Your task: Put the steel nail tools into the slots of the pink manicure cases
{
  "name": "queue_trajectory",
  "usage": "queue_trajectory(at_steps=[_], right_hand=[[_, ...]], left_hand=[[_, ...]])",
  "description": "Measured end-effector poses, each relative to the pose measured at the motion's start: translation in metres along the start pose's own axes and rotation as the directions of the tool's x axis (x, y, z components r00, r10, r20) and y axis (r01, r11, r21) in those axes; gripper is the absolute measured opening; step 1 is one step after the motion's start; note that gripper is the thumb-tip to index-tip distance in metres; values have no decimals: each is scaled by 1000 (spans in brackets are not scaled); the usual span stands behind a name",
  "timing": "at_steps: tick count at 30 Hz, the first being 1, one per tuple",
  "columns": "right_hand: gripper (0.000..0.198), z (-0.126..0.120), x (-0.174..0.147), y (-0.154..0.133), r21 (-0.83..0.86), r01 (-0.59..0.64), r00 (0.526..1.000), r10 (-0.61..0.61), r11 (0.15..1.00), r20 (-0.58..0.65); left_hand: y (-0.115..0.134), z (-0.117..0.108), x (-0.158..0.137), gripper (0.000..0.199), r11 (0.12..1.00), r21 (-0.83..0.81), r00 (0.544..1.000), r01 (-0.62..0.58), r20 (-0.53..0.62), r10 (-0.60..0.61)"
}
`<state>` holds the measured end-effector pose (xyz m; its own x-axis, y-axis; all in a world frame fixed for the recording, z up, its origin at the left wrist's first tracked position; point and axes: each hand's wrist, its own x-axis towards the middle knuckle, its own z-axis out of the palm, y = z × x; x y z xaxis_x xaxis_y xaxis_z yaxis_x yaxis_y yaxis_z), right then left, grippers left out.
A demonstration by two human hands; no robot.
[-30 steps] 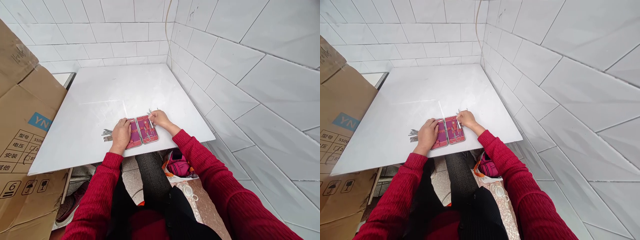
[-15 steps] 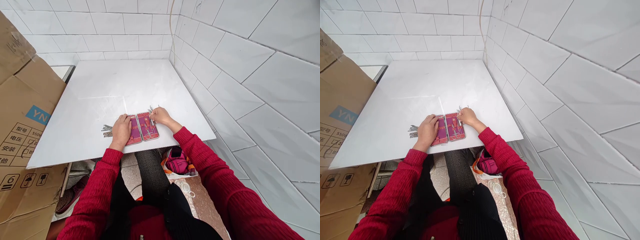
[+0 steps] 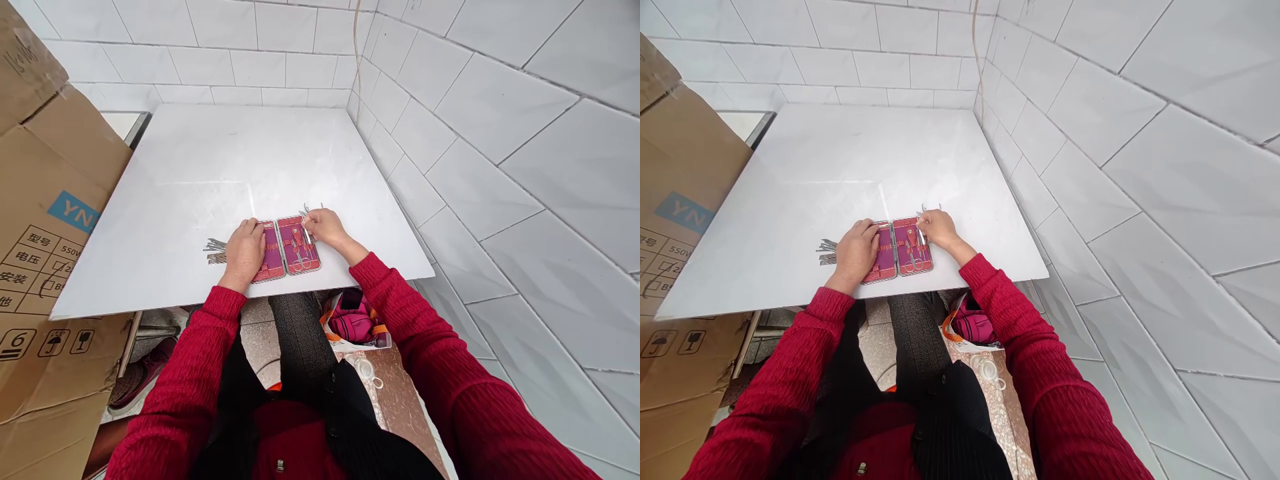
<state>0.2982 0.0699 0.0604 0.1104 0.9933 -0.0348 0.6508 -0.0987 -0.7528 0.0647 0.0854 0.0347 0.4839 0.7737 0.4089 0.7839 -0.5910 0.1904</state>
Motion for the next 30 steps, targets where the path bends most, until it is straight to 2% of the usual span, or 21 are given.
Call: queue_trajectory(at_steps=[4,12,17,22,28,30], right_hand=[[22,1,2,0,-54,-6,999,9,999,49],[23,4,2,10,100,-57,998,56,993,11],[22,5,5,9,107,-47,999,48,993,-6],[23,2,1,4,23,-34,999,33,999,36],[20,-2,0,-13,-267,-8,998,24,964,56],[20,-2,1,-18,-313,15,999,-3,950,40]], left_hand=[[0,1,0,32,1000,-9,1000,-1,5,1],[0,2,0,32,1000,21,1000,-2,11,1],[3,-2,-1,32,998,60,999,14,27,-16],[4,-4,-1,30,999,46,999,28,42,-30],[4,-3,-1,30,998,58,999,26,42,-29],[4,-3,-1,30,998,56,999,26,40,-28]])
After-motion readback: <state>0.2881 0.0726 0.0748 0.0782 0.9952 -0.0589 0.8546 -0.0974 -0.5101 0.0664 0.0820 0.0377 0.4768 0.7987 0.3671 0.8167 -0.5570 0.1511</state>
